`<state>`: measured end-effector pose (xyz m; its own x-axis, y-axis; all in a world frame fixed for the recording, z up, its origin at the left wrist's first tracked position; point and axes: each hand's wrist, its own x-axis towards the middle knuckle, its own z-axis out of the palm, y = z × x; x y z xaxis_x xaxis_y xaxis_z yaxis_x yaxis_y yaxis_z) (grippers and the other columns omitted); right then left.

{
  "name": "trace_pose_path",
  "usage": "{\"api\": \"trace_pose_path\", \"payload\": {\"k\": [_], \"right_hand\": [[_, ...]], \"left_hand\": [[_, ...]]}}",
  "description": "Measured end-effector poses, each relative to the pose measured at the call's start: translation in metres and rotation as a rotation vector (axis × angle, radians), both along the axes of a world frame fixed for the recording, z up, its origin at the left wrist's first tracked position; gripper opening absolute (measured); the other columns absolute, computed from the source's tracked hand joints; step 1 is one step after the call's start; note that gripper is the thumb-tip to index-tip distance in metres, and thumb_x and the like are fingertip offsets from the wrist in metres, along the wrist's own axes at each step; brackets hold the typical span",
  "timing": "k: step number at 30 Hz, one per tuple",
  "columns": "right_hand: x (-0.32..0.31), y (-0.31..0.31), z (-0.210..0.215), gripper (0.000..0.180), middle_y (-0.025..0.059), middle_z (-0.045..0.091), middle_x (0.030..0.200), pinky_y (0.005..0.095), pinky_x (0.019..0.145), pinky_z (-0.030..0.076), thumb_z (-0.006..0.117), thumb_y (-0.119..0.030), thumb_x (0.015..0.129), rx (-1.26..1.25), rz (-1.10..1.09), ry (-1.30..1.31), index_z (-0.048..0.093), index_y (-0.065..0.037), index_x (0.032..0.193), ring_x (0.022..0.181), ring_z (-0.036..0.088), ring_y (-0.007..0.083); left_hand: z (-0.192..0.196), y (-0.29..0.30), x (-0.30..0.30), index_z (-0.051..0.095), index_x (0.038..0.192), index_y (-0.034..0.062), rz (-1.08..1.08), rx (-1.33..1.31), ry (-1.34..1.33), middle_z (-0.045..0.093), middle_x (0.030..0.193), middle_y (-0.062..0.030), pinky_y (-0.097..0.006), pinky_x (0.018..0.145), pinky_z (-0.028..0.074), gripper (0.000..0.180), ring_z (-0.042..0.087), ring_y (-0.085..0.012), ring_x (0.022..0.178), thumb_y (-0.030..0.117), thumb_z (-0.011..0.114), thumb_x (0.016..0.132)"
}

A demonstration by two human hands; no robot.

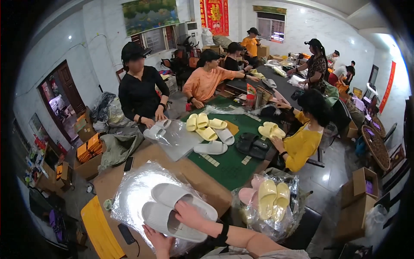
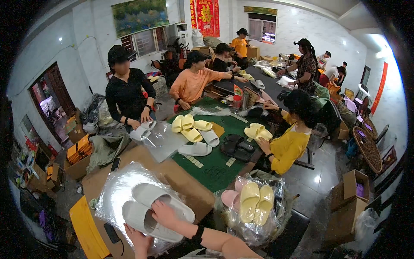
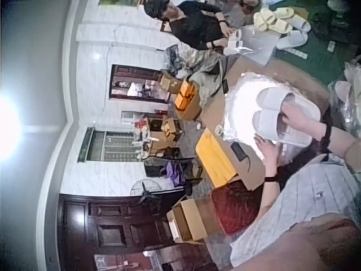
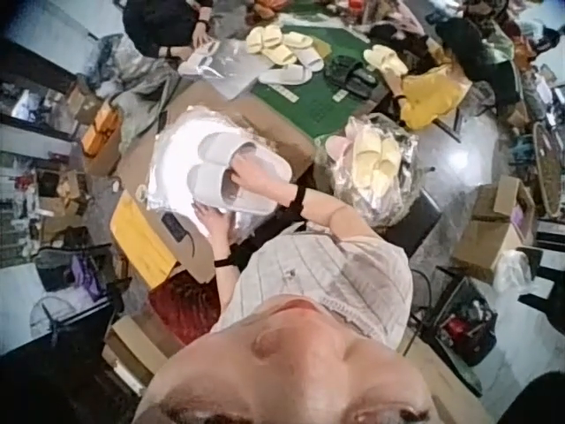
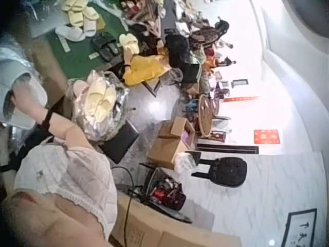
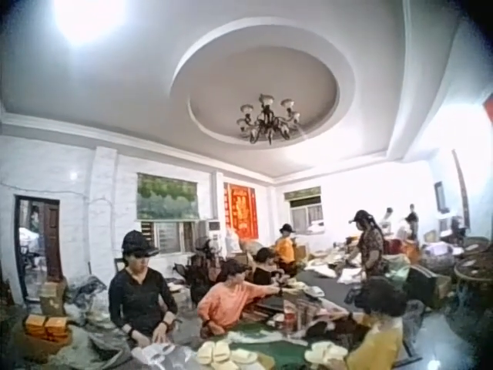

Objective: Sort and organize finished shoes of different colors and styles for packaging.

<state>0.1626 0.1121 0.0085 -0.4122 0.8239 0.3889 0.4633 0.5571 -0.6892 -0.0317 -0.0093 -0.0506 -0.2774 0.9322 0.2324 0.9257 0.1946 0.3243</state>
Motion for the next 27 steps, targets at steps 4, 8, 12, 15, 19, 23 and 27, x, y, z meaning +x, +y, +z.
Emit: {"api": "trace_pose_path", "payload": {"k": [4,8,12,15,19,23,27], "right_hand": [[-0.016,-0.006,-0.034,0.026,0.0178,0.057,0.099,0.0498,0.077,0.051,0.065,-0.017,0.081,-0.073,-0.043,-0.131,0.057,-0.001,0.099,0.091,0.06,0.0393],[0.015,0.016,-0.044,0.023,0.0203,0.058,0.099,0.051,0.075,0.051,0.064,-0.017,0.082,-0.153,-0.298,-0.158,0.057,-0.001,0.097,0.088,0.06,0.0406],[0.055,0.021,-0.037,0.023,0.0235,0.057,0.1,0.052,0.075,0.049,0.064,-0.017,0.083,-0.177,-0.406,-0.1,0.056,-0.001,0.098,0.088,0.059,0.0432],[0.097,0.011,-0.043,0.02,0.0223,0.058,0.094,0.0471,0.073,0.049,0.063,-0.013,0.084,-0.086,-0.451,-0.132,0.058,0.0,0.099,0.085,0.059,0.0402],[0.152,-0.009,-0.041,0.017,0.0112,0.059,0.089,0.032,0.071,0.046,0.059,0.0,0.084,-0.334,-0.441,0.392,0.06,0.004,0.101,0.078,0.056,0.0192],[0.187,-0.025,-0.05,0.018,0.0078,0.061,0.095,0.0296,0.075,0.047,0.059,-0.003,0.09,-0.303,-0.437,0.489,0.059,0.005,0.106,0.086,0.056,0.0142],[0.18,-0.049,-0.011,0.022,0.0064,0.063,0.105,0.0266,0.083,0.047,0.056,-0.005,0.095,-0.317,-0.464,0.655,0.057,0.005,0.115,0.095,0.057,0.0133]], "left_hand": [[-0.001,-0.008,0.0,0.036,0.145,-0.0046,0.08,-0.081,0.016,0.014,0.155,-0.0354,-0.056,0.118,0.014,0.113,0.009,-0.051,0.145,0.056,0.079,0.06],[0.025,-0.006,0.019,0.03,0.147,-0.0058,0.086,-0.127,-0.1,0.011,0.154,-0.04,-0.058,0.117,0.008,0.126,0.005,-0.0522,0.145,0.071,0.078,0.059],[0.037,-0.016,0.009,0.021,0.15,-0.0053,0.05,-0.185,-0.154,0.008,0.15,-0.0464,-0.06,0.116,0.007,0.134,0.002,-0.056,0.144,0.074,0.077,0.057],[0.05,-0.012,0.001,0.026,0.149,-0.0029,-0.063,-0.209,-0.146,0.013,0.148,-0.0476,-0.061,0.116,0.008,0.13,0.005,-0.0593,0.142,0.074,0.077,0.058],[0.08,-0.006,0.004,0.044,0.146,0.0139,-0.196,-0.251,-0.085,0.026,0.154,-0.0305,-0.062,0.115,0.016,0.098,0.017,-0.0515,0.143,0.058,0.079,0.066],[0.053,-0.012,0.006,0.051,0.14,0.0205,-0.302,-0.109,-0.097,0.035,0.154,-0.0171,-0.056,0.114,0.027,0.067,0.029,-0.0427,0.142,0.038,0.075,0.08],[0.037,-0.012,0.012,0.057,0.131,0.0192,-0.271,-0.034,-0.087,0.042,0.149,-0.0134,-0.053,0.113,0.03,0.044,0.034,-0.039,0.14,0.022,0.065,0.089]]}}
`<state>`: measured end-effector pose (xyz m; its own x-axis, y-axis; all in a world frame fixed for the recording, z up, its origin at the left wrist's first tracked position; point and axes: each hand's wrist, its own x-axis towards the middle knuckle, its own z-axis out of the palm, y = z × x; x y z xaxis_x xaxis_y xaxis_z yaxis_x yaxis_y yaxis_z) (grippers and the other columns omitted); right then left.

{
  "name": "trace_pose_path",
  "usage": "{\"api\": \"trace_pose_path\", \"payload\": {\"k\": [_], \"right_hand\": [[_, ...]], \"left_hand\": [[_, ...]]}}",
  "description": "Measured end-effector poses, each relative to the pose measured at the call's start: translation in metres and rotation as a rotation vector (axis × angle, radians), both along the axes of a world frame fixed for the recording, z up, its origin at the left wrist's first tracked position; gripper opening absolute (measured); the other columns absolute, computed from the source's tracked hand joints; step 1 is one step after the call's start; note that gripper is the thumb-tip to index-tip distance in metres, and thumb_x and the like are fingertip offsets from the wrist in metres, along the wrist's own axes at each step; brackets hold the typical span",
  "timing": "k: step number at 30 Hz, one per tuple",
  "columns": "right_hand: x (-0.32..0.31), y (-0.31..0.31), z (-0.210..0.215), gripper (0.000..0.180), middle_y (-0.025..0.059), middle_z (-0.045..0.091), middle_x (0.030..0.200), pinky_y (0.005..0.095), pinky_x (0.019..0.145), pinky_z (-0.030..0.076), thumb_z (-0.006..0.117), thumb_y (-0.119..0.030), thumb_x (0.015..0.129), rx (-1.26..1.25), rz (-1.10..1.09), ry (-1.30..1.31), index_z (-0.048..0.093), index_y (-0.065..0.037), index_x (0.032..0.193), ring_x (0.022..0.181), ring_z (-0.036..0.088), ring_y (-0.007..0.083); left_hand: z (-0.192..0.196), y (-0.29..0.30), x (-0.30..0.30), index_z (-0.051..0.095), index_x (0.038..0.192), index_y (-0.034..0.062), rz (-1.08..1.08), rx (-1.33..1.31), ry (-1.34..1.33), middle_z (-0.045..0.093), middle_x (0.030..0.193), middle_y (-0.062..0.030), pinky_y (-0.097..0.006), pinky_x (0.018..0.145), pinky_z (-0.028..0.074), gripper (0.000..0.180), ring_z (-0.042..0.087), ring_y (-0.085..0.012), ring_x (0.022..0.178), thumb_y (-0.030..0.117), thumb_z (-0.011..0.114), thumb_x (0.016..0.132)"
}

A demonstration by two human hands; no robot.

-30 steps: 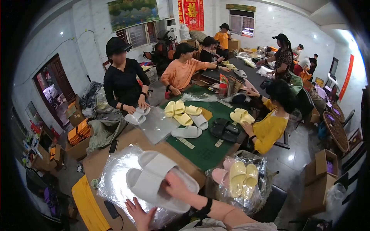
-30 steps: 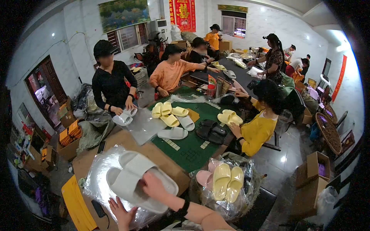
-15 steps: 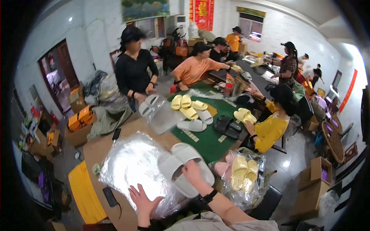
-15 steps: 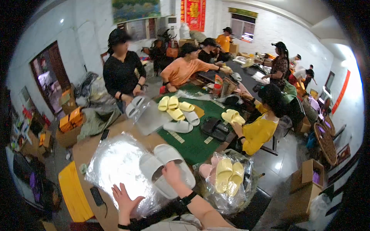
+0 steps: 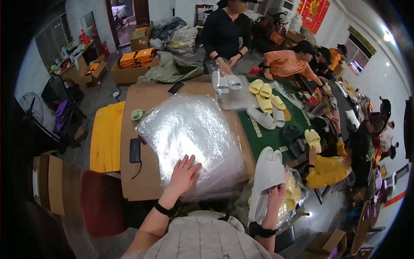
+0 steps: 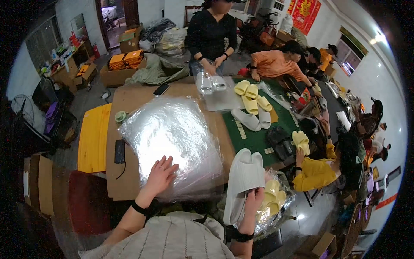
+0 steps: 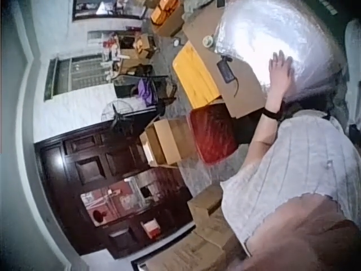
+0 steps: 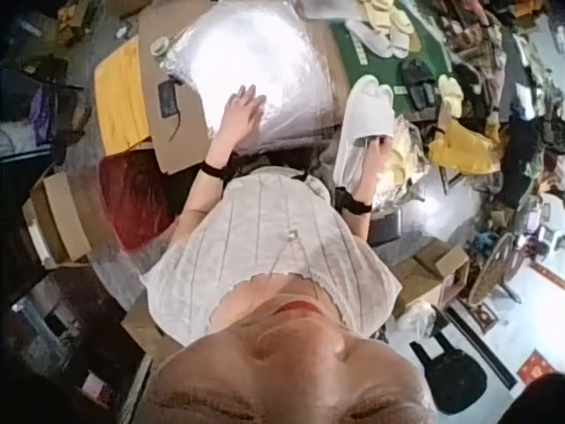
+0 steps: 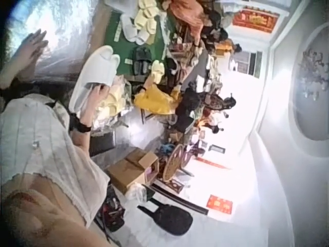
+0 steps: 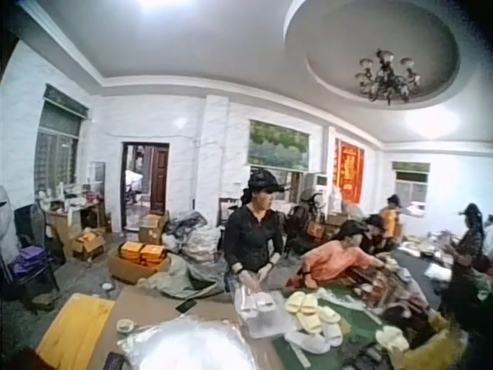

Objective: Sort and organize finished shoes of different colors and styles for packaging.

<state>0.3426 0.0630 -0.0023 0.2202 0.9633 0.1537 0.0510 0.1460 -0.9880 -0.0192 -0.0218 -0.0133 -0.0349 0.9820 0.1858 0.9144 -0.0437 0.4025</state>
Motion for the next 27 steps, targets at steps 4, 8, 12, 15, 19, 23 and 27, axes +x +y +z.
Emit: {"api": "trace_pose_path", "payload": {"k": [4,8,12,15,19,23,27], "right_hand": [[-0.008,-0.005,0.012,0.024,0.0074,0.062,0.111,0.0252,0.086,0.045,0.056,-0.004,0.095,-0.036,0.057,0.016,0.057,0.006,0.117,0.097,0.057,0.014],[-0.025,-0.001,0.025,0.022,0.0069,0.061,0.108,0.025,0.082,0.045,0.058,-0.003,0.092,0.043,0.116,-0.2,0.059,0.006,0.113,0.094,0.057,0.014],[-0.022,-0.006,0.035,0.025,0.0073,0.06,0.1,0.0253,0.072,0.047,0.062,-0.001,0.085,0.204,0.129,-0.331,0.061,0.003,0.109,0.086,0.057,0.0134],[-0.015,-0.009,0.022,0.031,0.009,0.06,0.097,0.0268,0.065,0.047,0.061,0.001,0.081,0.025,0.108,-0.367,0.061,0.0,0.112,0.08,0.058,0.0164],[-0.038,-0.007,0.01,0.031,0.0149,0.059,0.092,0.0346,0.061,0.046,0.064,-0.004,0.079,0.052,0.211,-0.307,0.062,0.0,0.11,0.073,0.059,0.025],[-0.035,-0.01,0.019,0.024,0.0191,0.056,0.087,0.043,0.063,0.046,0.067,-0.013,0.08,0.091,0.194,-0.456,0.06,0.002,0.096,0.077,0.059,0.0365],[-0.037,-0.013,0.02,0.023,0.0195,0.056,0.085,0.0442,0.063,0.046,0.069,-0.014,0.08,0.091,0.188,-0.483,0.059,0.003,0.091,0.074,0.058,0.0367]], "left_hand": [[0.004,0.008,-0.001,0.058,0.13,0.0201,-0.004,0.017,-0.03,0.044,0.148,-0.0126,-0.053,0.112,0.031,0.04,0.039,-0.0375,0.137,0.015,0.06,0.09],[0.012,0.016,-0.004,0.064,0.122,0.0152,0.008,0.063,-0.208,0.056,0.136,-0.0141,-0.048,0.106,0.04,0.029,0.05,-0.0374,0.127,0.017,0.059,0.093],[0.037,0.03,0.012,0.069,0.11,0.0095,0.103,0.085,-0.516,0.065,0.121,-0.0152,-0.041,0.097,0.048,0.022,0.059,-0.0367,0.115,0.021,0.06,0.094],[0.038,0.035,0.022,0.069,0.101,0.0051,0.137,0.061,-0.444,0.067,0.103,-0.0148,-0.044,0.085,0.049,0.025,0.061,-0.0368,0.101,0.026,0.069,0.086],[0.006,0.015,0.007,0.072,0.102,0.0062,0.098,0.088,-0.239,0.063,0.116,-0.0169,-0.044,0.094,0.046,0.036,0.057,-0.0365,0.112,0.029,0.077,0.076],[0.019,0.015,0.015,0.072,0.108,0.0078,0.061,-0.048,-0.283,0.059,0.129,-0.0177,-0.044,0.102,0.043,0.031,0.051,-0.0363,0.123,0.023,0.073,0.081],[-0.008,0.022,0.01,0.066,0.11,0.0029,-0.009,0.135,-0.207,0.062,0.116,-0.0154,-0.043,0.095,0.048,0.028,0.059,-0.0308,0.107,0.019,0.065,0.088]]}}
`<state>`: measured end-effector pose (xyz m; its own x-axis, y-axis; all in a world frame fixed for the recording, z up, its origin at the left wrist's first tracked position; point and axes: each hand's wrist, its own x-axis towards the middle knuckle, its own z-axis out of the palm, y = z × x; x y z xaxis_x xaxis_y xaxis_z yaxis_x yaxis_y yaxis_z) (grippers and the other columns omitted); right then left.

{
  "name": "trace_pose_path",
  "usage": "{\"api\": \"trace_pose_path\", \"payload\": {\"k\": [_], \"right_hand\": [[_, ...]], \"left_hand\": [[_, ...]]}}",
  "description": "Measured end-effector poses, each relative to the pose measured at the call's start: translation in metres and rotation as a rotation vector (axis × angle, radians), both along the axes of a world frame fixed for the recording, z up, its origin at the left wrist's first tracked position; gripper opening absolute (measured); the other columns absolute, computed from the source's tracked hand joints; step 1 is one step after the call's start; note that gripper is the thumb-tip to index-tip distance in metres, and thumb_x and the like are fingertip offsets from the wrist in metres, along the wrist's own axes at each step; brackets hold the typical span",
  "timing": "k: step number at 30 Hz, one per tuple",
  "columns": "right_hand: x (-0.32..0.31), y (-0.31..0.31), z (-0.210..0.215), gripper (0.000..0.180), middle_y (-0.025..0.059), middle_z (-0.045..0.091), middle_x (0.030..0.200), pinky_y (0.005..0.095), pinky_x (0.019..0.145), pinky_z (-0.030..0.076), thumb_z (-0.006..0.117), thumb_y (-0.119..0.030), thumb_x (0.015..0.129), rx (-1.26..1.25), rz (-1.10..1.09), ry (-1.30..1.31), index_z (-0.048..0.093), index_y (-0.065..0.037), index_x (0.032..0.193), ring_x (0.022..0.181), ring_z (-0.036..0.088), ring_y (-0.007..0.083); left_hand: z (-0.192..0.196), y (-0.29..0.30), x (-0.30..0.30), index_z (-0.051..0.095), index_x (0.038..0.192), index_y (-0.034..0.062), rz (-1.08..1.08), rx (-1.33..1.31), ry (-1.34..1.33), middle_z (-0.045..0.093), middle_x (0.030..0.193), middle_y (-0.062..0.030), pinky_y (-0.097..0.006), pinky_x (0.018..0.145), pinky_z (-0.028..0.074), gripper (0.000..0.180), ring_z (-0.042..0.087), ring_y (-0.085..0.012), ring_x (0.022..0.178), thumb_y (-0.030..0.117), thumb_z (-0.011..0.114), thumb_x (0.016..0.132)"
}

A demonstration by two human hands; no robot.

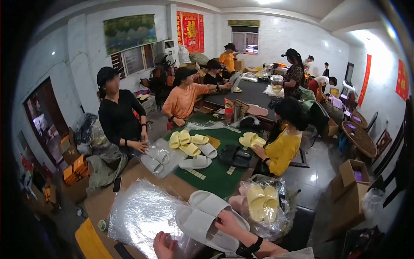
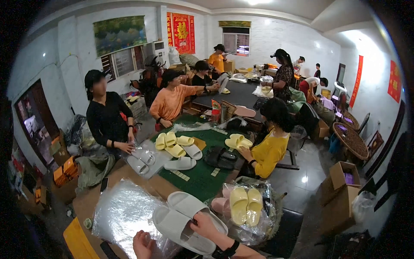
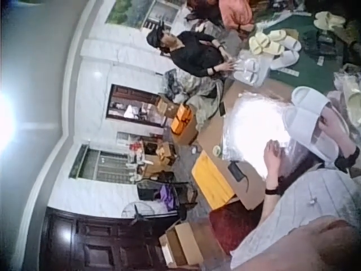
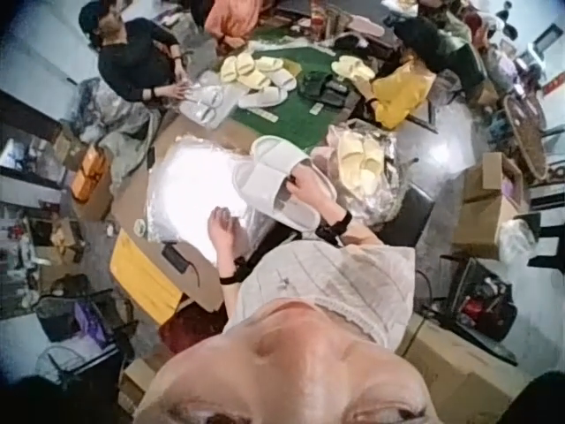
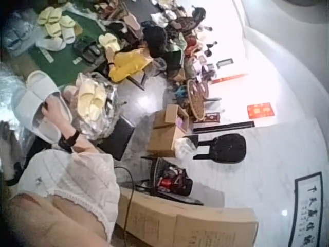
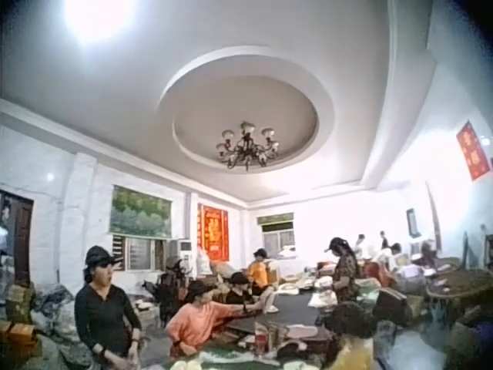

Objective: Sort and organize finished shoes of different colors and styles for packaging.

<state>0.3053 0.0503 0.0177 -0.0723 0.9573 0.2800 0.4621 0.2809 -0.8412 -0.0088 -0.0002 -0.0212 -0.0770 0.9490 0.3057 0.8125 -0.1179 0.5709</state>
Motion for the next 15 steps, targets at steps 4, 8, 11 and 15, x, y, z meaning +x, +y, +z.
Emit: {"api": "trace_pose_path", "payload": {"k": [4,8,11,15], "right_hand": [[0.001,0.002,-0.011,0.03,0.015,0.058,0.089,0.0379,0.06,0.046,0.067,-0.009,0.077,0.046,0.019,-0.012,0.063,-0.002,0.106,0.071,0.058,0.029],[0.0,0.002,-0.012,0.029,0.0149,0.058,0.089,0.0377,0.061,0.047,0.068,-0.01,0.078,0.063,0.027,0.009,0.064,-0.002,0.105,0.072,0.059,0.0298],[-0.002,0.0,-0.003,0.028,0.0148,0.058,0.089,0.038,0.06,0.048,0.069,-0.011,0.078,0.05,0.028,0.007,0.064,-0.003,0.105,0.071,0.059,0.0302],[-0.004,-0.001,-0.006,0.029,0.0149,0.057,0.089,0.0398,0.06,0.048,0.069,-0.013,0.078,0.051,0.047,-0.013,0.063,-0.003,0.105,0.072,0.059,0.0308]], "left_hand": [[0.003,0.005,0.0,0.065,0.116,0.0009,-0.014,-0.073,0.009,0.057,0.129,-0.02,-0.038,0.095,0.049,0.035,0.057,-0.0362,0.113,0.01,0.07,0.082],[-0.007,0.005,-0.004,0.068,0.112,0.0035,0.056,-0.063,-0.019,0.059,0.126,-0.0197,-0.042,0.096,0.048,0.028,0.058,-0.0374,0.11,0.011,0.069,0.085],[0.003,0.005,-0.002,0.069,0.111,0.0057,0.054,-0.064,-0.034,0.061,0.124,-0.0193,-0.043,0.096,0.047,0.024,0.058,-0.0372,0.11,0.013,0.066,0.088],[0.006,0.008,-0.005,0.068,0.111,0.0033,0.002,-0.058,0.031,0.064,0.119,-0.0187,-0.04,0.09,0.051,0.025,0.061,-0.0325,0.106,0.018,0.063,0.091]]}}
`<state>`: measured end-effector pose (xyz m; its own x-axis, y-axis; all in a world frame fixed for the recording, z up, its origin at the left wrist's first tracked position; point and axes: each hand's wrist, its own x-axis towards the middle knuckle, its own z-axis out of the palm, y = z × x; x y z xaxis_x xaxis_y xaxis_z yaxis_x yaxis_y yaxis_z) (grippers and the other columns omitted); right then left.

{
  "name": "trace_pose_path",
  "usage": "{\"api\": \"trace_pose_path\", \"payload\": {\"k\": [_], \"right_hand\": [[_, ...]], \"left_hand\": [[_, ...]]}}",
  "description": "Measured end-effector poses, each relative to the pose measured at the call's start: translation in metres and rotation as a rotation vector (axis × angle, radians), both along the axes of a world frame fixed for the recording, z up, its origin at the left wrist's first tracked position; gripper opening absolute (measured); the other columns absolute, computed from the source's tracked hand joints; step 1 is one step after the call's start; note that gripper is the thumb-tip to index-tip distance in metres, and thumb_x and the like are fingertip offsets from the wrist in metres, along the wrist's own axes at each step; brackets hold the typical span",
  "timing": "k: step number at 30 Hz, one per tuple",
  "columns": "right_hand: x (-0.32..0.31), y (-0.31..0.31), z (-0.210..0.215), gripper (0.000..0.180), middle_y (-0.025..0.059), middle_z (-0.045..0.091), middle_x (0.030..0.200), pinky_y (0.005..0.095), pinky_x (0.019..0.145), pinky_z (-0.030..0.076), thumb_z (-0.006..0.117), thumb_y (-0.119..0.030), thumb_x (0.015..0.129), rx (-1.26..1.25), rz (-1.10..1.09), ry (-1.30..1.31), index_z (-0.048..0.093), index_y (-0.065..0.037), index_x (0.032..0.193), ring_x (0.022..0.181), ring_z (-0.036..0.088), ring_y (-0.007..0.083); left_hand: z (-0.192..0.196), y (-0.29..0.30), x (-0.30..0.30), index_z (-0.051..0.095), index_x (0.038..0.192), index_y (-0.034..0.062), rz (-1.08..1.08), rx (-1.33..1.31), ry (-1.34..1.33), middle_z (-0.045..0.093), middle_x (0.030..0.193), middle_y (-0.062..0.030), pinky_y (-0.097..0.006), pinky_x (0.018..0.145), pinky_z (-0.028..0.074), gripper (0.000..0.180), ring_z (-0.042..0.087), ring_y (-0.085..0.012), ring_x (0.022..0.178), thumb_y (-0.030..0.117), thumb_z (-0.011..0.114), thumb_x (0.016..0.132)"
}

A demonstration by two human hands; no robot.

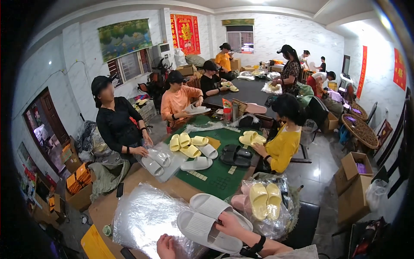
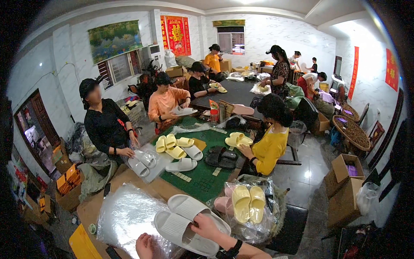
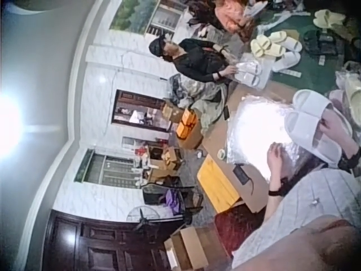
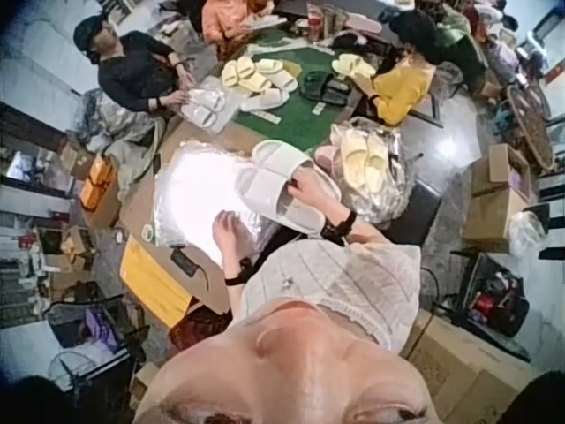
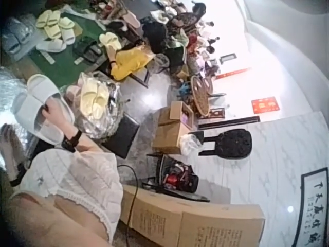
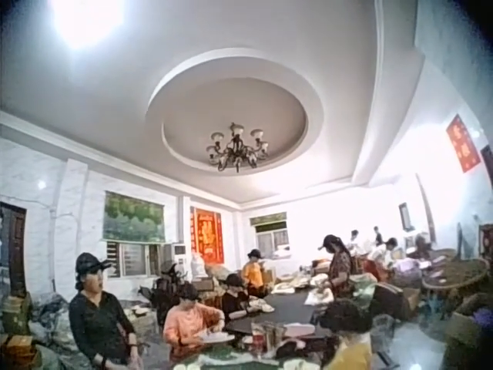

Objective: Sort and organize finished shoes of different colors and styles for packaging.

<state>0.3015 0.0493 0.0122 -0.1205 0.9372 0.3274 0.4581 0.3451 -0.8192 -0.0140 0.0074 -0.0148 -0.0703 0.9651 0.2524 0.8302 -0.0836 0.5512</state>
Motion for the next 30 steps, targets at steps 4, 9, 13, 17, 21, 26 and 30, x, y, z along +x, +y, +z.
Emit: {"api": "trace_pose_path", "payload": {"k": [4,9,13,17,21,26,30], "right_hand": [[-0.007,-0.006,0.015,0.025,0.0168,0.058,0.091,0.0432,0.067,0.05,0.069,-0.019,0.082,-0.055,0.067,-0.081,0.061,-0.002,0.098,0.08,0.06,0.0363],[-0.028,-0.006,-0.006,0.028,0.0159,0.058,0.098,0.0456,0.07,0.05,0.066,-0.019,0.083,0.118,0.22,-0.043,0.059,-0.004,0.105,0.089,0.06,0.0382],[-0.037,-0.004,-0.004,0.026,0.015,0.056,0.098,0.0476,0.07,0.05,0.063,-0.025,0.086,0.049,0.288,-0.15,0.056,-0.004,0.099,0.087,0.06,0.0378],[-0.034,-0.003,-0.013,0.028,0.015,0.055,0.095,0.0487,0.069,0.05,0.062,-0.028,0.088,0.056,0.262,-0.26,0.053,-0.003,0.093,0.086,0.06,0.0376],[-0.032,-0.007,-0.005,0.028,0.0146,0.055,0.094,0.0467,0.068,0.05,0.063,-0.029,0.086,-0.001,0.266,-0.332,0.053,-0.003,0.092,0.087,0.06,0.0353],[-0.035,-0.011,0.018,0.028,0.0146,0.056,0.096,0.0477,0.07,0.051,0.062,-0.029,0.088,0.027,0.393,-0.366,0.056,-0.002,0.093,0.087,0.062,0.0357],[-0.031,-0.01,-0.006,0.029,0.0148,0.057,0.096,0.0477,0.07,0.052,0.063,-0.029,0.087,0.037,0.373,-0.351,0.056,-0.002,0.094,0.087,0.062,0.0358]], "left_hand": [[-0.046,0.004,-0.014,0.067,0.112,-0.0024,0.036,-0.011,-0.294,0.066,0.115,-0.018,-0.037,0.086,0.052,0.028,0.063,-0.0285,0.101,0.016,0.063,0.091],[-0.008,0.009,0.006,0.065,0.114,-0.0051,0.122,-0.204,-0.75,0.07,0.106,-0.0169,-0.036,0.088,0.051,0.028,0.065,-0.027,0.098,0.003,0.058,0.087],[-0.017,0.012,-0.002,0.066,0.115,-0.0041,0.219,-0.134,-0.98,0.07,0.108,-0.0176,-0.036,0.092,0.05,0.031,0.065,-0.0267,0.102,0.003,0.056,0.087],[-0.004,0.015,-0.004,0.067,0.116,-0.0026,0.161,0.022,-0.414,0.069,0.115,-0.0182,-0.035,0.096,0.048,0.03,0.065,-0.0261,0.107,0.011,0.059,0.092],[-0.007,0.018,-0.003,0.069,0.114,-0.0018,0.173,0.094,-0.478,0.069,0.115,-0.0186,-0.035,0.096,0.048,0.027,0.064,-0.0264,0.109,0.015,0.061,0.094],[0.009,0.02,0.005,0.07,0.112,0.0006,0.194,0.103,-0.442,0.067,0.117,-0.0173,-0.041,0.101,0.045,0.024,0.061,-0.0317,0.113,0.014,0.062,0.093],[0.031,0.019,0.018,0.073,0.106,0.0019,0.267,0.042,-0.568,0.063,0.124,-0.0146,-0.04,0.1,0.044,0.022,0.054,-0.0303,0.118,0.013,0.064,0.089]]}}
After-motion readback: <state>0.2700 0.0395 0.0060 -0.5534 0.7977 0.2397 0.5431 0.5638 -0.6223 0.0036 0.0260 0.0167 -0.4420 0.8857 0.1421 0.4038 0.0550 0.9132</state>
